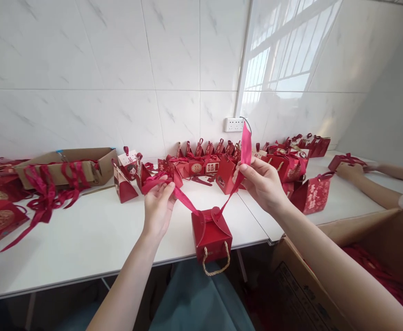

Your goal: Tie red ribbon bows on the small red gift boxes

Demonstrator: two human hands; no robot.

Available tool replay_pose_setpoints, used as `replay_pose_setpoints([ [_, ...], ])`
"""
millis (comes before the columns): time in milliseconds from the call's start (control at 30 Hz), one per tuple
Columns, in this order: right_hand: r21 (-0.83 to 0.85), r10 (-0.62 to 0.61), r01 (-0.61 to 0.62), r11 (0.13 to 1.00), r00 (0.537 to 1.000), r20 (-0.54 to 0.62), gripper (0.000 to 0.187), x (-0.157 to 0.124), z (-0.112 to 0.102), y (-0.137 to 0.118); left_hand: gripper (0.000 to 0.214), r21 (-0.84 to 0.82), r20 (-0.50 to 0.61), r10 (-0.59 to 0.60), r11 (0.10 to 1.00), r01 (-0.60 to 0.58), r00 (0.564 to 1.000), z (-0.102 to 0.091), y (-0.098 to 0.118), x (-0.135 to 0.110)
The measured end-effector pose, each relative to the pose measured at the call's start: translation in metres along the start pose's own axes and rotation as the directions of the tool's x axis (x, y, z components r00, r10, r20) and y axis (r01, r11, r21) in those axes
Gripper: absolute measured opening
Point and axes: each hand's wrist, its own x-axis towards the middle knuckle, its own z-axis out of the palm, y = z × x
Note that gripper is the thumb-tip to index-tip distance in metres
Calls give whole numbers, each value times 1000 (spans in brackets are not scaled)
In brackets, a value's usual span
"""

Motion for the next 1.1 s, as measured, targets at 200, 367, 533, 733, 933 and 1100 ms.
replay_pose_setpoints([
  [200, -131, 30, -25, 991, 999, 43, 14, -5, 2, 5, 21, 134, 16, 125, 983, -126, 992, 1, 15, -5],
  [367, -150, -22, 27, 988, 999, 36, 13, 0, 2, -1, 20, 264, 48, 176, 947, -182, 983, -2, 30, 2],
  [533, -156, -63, 67, 985, 997, 35, 13, 5, 6, -4, 12, 160, 42, 109, 981, -114, 993, -1, 42, 9],
  [733, -144, -75, 76, 987, 997, 12, 16, 11, 15, -4, 25, -21, 205, -31, 999, 36, 978, 14, 42, 4],
  [933, -107, 7, -6, 994, 1000, 14, 29, 19, 31, -4, 19, 122, 392, -9, 992, -43, 920, 24, 25, 7],
  [1100, -190, 110, -101, 977, 993, 37, 36, 23, 39, -1, 10, 329, 398, -4, 934, -138, 918, 29, 17, 10],
])
